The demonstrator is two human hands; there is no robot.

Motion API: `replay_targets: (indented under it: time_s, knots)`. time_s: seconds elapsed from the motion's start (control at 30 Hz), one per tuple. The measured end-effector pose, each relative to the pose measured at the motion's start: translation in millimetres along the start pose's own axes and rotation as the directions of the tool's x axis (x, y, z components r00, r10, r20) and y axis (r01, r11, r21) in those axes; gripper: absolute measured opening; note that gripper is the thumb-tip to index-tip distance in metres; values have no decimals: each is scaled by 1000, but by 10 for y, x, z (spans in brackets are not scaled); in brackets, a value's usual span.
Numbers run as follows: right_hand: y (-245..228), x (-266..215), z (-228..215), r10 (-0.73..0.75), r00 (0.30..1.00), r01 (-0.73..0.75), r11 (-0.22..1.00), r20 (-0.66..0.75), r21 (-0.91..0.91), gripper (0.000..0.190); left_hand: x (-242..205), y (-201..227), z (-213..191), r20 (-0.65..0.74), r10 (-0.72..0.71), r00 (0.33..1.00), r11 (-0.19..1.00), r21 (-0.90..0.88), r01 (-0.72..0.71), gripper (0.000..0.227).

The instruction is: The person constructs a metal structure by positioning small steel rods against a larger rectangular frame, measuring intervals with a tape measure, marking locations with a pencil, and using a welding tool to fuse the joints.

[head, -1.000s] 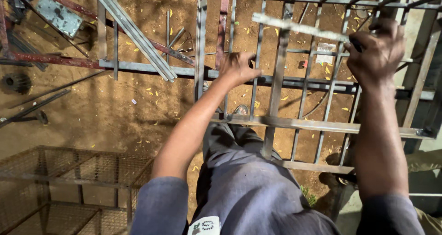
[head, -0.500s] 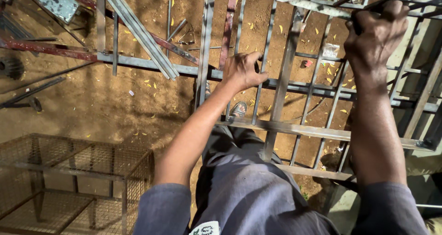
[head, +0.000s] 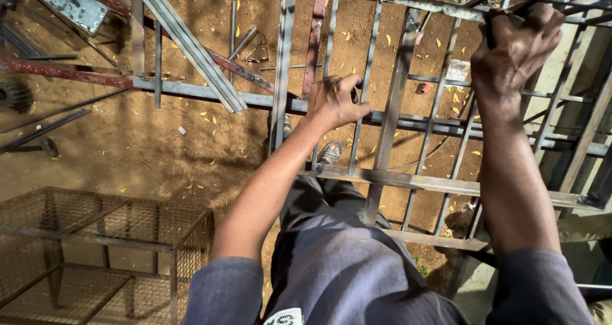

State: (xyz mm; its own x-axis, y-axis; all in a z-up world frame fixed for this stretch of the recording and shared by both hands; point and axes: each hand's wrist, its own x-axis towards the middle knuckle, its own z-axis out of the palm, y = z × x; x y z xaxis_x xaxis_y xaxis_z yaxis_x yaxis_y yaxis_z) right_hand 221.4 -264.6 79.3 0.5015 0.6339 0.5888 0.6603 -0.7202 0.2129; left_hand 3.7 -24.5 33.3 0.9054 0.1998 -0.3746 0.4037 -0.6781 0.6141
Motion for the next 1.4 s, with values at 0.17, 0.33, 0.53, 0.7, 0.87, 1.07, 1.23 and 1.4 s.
replay_targets:
  time_s: [0.17,0.33,0.53,0.7,0.87,1.07,1.23,1.4]
  knots:
    - [4,12,-13,-22,999,25,998,-45,54,25,-12,25,-42,-13,2,1000,1000,3,-2,47]
    - [264,-161,184,-81,975,126,969,-207,214,28,11,-45,71,-66,45,997,998,-38,-48,59]
    - [387,-748,-530,92,991,-113,969,102,221,13,-104,-13,141,-513,270,815,961,192,-197,102]
    - [465,-1228,-1417,169,872,-274,946,460,171,18,-246,186,-42,-678,128,724,991,107,-76,154]
    - [293,-1347,-1918,117,809,-198,977,576,80,23,-158,161,-146,-131,-245,961,960,-174,221,155]
    - [-7,-1508,-1886,125,708,-242,967,695,73,15,32,-126,185,-302,-30,953,990,122,69,144]
    - [-249,-1467,-1833,155,645,-276,960,748,38,14,136,-168,284,-234,-61,970,986,137,95,139]
    - [-389,-1293,-1864,139,637,-258,965,758,39,21,107,-170,245,-197,-138,971,985,74,155,104]
